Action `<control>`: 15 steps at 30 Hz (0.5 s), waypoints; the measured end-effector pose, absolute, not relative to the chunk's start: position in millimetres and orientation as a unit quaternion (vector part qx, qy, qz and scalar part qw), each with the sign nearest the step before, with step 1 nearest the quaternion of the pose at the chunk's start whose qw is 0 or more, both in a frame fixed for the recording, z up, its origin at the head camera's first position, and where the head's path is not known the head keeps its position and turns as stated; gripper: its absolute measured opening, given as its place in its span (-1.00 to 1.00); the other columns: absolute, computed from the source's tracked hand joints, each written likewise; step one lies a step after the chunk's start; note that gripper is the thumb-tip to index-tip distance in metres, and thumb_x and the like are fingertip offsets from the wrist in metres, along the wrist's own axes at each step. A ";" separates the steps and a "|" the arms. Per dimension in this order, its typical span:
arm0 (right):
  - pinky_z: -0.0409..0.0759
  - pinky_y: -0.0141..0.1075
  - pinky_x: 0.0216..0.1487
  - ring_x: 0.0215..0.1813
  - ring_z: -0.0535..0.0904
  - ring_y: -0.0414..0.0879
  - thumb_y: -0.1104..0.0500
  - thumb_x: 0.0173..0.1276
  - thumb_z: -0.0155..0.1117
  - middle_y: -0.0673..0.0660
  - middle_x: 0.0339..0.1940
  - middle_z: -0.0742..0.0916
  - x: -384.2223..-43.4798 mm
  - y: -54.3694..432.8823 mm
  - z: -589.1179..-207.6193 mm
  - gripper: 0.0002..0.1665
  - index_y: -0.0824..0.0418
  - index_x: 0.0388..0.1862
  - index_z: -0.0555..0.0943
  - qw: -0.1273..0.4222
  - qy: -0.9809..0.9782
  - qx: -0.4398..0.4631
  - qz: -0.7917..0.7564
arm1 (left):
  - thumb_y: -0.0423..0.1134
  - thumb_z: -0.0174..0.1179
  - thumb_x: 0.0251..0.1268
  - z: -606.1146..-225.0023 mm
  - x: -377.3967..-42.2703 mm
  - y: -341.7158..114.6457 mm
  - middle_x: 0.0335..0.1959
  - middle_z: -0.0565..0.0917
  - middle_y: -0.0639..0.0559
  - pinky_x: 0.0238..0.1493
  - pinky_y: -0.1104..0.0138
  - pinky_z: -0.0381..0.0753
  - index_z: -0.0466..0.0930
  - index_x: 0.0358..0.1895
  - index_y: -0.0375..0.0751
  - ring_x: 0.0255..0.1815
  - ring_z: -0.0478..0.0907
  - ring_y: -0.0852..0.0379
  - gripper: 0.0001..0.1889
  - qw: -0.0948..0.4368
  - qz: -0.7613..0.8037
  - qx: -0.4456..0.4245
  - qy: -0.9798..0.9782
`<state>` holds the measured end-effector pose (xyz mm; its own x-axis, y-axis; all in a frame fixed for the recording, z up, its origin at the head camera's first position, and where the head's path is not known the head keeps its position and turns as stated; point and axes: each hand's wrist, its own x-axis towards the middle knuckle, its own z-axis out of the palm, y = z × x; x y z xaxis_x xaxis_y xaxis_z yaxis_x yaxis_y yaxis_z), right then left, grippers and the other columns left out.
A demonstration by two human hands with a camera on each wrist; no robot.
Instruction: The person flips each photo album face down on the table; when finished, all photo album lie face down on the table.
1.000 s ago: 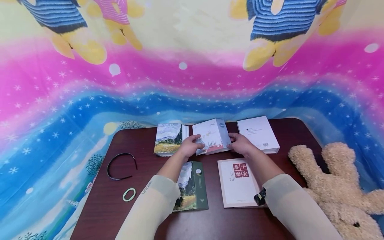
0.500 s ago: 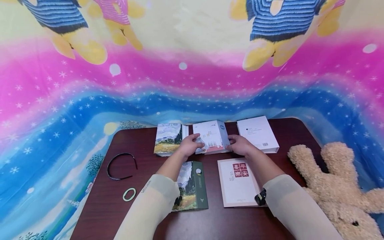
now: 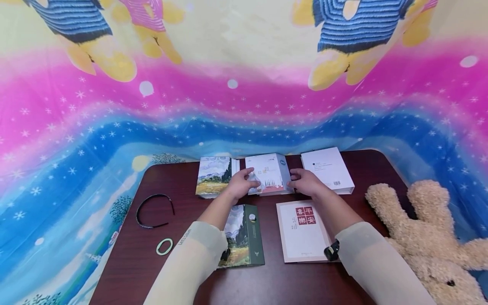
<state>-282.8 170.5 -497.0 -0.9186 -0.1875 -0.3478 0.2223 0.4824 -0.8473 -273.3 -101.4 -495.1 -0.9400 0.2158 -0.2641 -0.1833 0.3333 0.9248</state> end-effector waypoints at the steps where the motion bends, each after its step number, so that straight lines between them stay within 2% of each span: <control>1: 0.63 0.00 0.23 0.33 0.51 0.22 0.23 0.46 0.30 0.39 0.40 0.49 -283.0 170.0 -496.7 -0.13 0.36 0.64 0.16 0.200 0.837 0.011 -0.509 | -0.22 0.36 0.39 -495.1 -273.4 -101.6 0.63 0.22 -0.13 0.45 -0.04 0.40 0.27 0.61 -0.08 0.64 0.13 -0.14 -0.24 0.171 0.578 0.009 0.798; 7: 0.63 -0.03 0.18 0.30 0.52 0.19 0.20 0.47 0.31 0.36 0.40 0.52 -282.0 166.7 -493.0 -0.15 0.33 0.64 0.20 0.192 0.844 0.006 -0.500 | -0.21 0.39 0.36 -493.4 -272.9 -104.1 0.63 0.23 -0.15 0.45 -0.07 0.38 0.29 0.61 -0.05 0.63 0.13 -0.16 -0.23 0.165 0.581 0.005 0.797; 15: 0.58 -0.02 0.22 0.34 0.47 0.19 0.11 0.46 0.34 0.33 0.45 0.49 -278.7 157.1 -485.8 -0.12 0.27 0.64 0.22 0.175 0.855 -0.013 -0.487 | -0.25 0.40 0.34 -488.5 -268.4 -112.6 0.61 0.25 -0.23 0.46 -0.08 0.36 0.30 0.60 -0.09 0.62 0.15 -0.18 -0.22 0.149 0.585 0.003 0.797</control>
<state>-278.7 157.1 -485.8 -0.9383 -0.1938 -0.2865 0.1477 0.5245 -0.8385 -268.4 -112.6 -488.5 -0.9554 0.1794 -0.2346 -0.1697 0.3165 0.9333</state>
